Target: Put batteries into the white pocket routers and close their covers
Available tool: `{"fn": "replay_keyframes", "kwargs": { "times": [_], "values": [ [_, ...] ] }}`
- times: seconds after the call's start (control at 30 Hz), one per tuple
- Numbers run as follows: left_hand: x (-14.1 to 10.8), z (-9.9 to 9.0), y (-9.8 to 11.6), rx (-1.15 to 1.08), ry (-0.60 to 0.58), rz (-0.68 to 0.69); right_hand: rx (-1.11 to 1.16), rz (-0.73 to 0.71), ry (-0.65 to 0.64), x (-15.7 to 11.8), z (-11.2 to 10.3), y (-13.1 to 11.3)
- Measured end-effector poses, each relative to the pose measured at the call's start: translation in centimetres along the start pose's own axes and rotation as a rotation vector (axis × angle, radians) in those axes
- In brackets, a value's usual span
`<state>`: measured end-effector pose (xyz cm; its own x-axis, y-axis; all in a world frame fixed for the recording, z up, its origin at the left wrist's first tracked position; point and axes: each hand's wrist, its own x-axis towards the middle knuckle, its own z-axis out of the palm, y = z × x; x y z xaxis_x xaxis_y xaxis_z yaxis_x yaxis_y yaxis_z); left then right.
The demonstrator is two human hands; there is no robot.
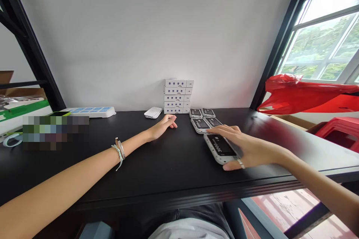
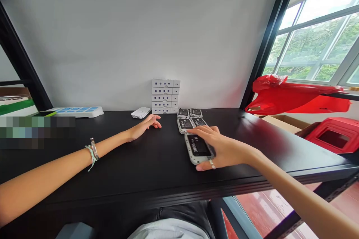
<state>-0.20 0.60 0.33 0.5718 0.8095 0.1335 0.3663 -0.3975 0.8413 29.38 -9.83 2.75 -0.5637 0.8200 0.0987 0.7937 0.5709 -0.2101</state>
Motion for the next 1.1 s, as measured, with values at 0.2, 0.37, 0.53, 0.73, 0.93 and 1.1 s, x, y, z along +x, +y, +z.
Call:
{"fn": "replay_keyframes", "kwargs": {
  "times": [0.2,0.37,0.53,0.73,0.93,1.1],
  "values": [
    [-0.2,0.0,0.5,0.003,0.013,-0.034,0.116,0.023,0.055,-2.3,1.5,3.1],
    [-0.2,0.0,0.6,0.0,0.009,-0.027,0.091,0.033,-0.014,-1.8,0.9,3.3],
    [-0.1,-0.1,0.3,-0.004,0.004,-0.019,0.109,0.021,0.027,2.4,-2.0,3.6],
    [-0.1,-0.1,0.3,-0.016,0.004,-0.019,0.034,0.145,-0.146,9.6,-3.3,5.5],
    [0.0,0.0,0.2,-0.016,0.008,-0.009,0.11,0.12,-0.175,10.5,-2.3,6.8],
    [0.0,0.1,0.4,-0.007,0.011,-0.016,0.089,0.13,-0.187,10.5,-1.9,6.3]
  ]
}}
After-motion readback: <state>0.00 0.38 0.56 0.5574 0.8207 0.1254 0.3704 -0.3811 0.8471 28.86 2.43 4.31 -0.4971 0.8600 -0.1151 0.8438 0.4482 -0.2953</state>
